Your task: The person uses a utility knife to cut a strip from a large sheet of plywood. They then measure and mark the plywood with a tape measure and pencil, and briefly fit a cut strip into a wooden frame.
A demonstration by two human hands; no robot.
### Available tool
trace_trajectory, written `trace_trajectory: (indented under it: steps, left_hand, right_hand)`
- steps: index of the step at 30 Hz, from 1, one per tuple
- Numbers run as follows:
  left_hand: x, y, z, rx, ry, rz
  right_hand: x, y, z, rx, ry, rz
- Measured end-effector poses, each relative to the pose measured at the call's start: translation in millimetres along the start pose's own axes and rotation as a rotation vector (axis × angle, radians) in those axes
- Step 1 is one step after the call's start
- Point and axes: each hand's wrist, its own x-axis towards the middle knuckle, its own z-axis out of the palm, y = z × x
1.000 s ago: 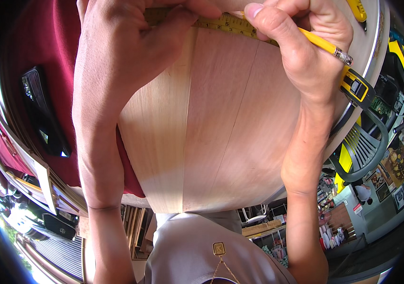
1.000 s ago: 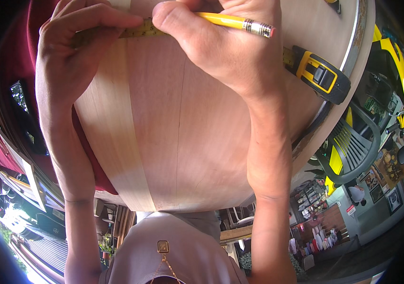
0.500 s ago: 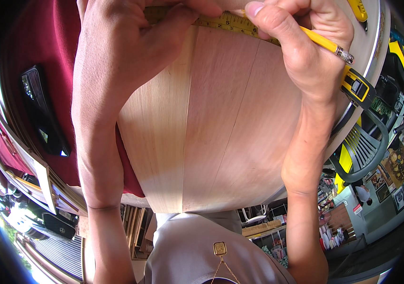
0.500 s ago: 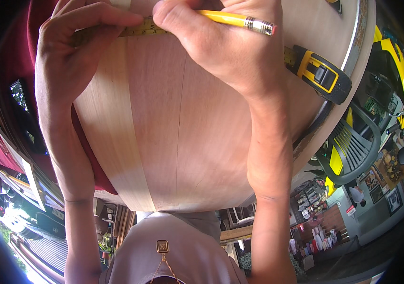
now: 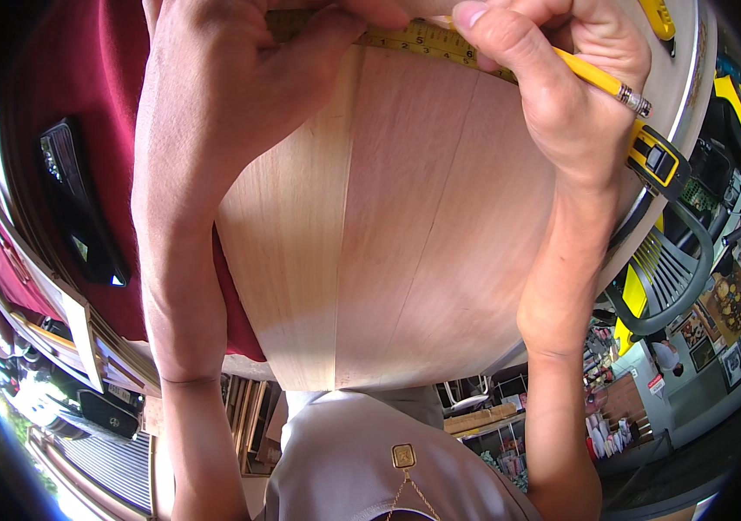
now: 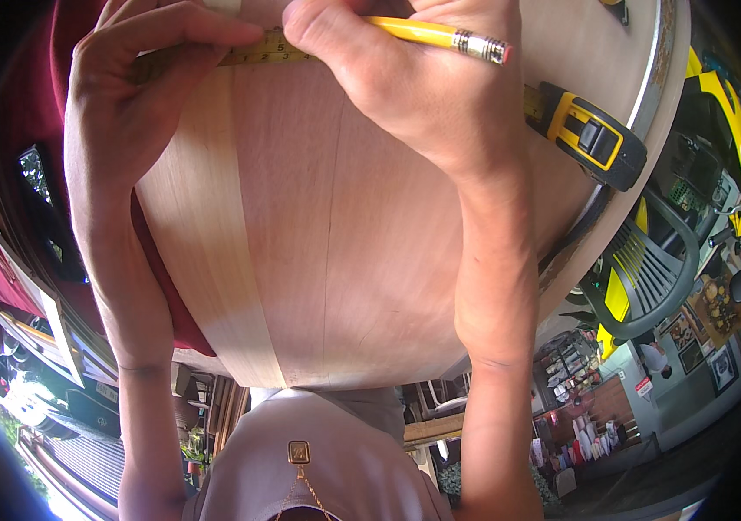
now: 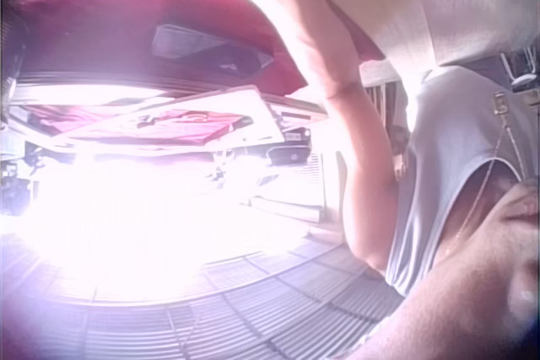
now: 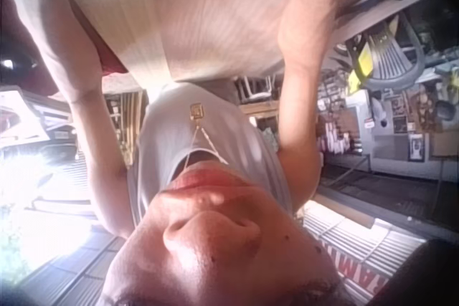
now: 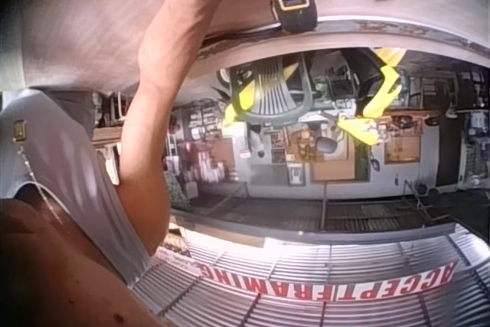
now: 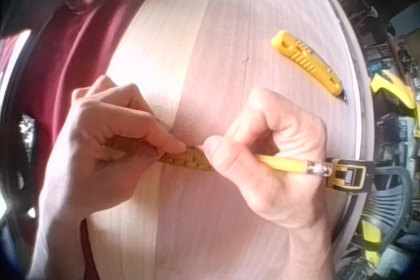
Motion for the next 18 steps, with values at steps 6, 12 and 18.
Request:
trace_trajectory:
  steps: [6,12,18]
  left_hand:
    - [-0.3,1.1,-0.1,0.017,0.000,-0.010]
    - [-0.8,-0.8,-0.7,-0.015,0.009,-0.009]
    - [-1.2,-0.9,-1.5,-0.009,0.004,-0.010]
  right_hand:
    - [-0.1,-2.0,2.2,0.073,0.029,0.026]
    - [1.2,-6.6,-0.3,-0.046,-0.007,-0.011]
    - [-0.5,2.3,0.0,0.060,0.021,0.002]
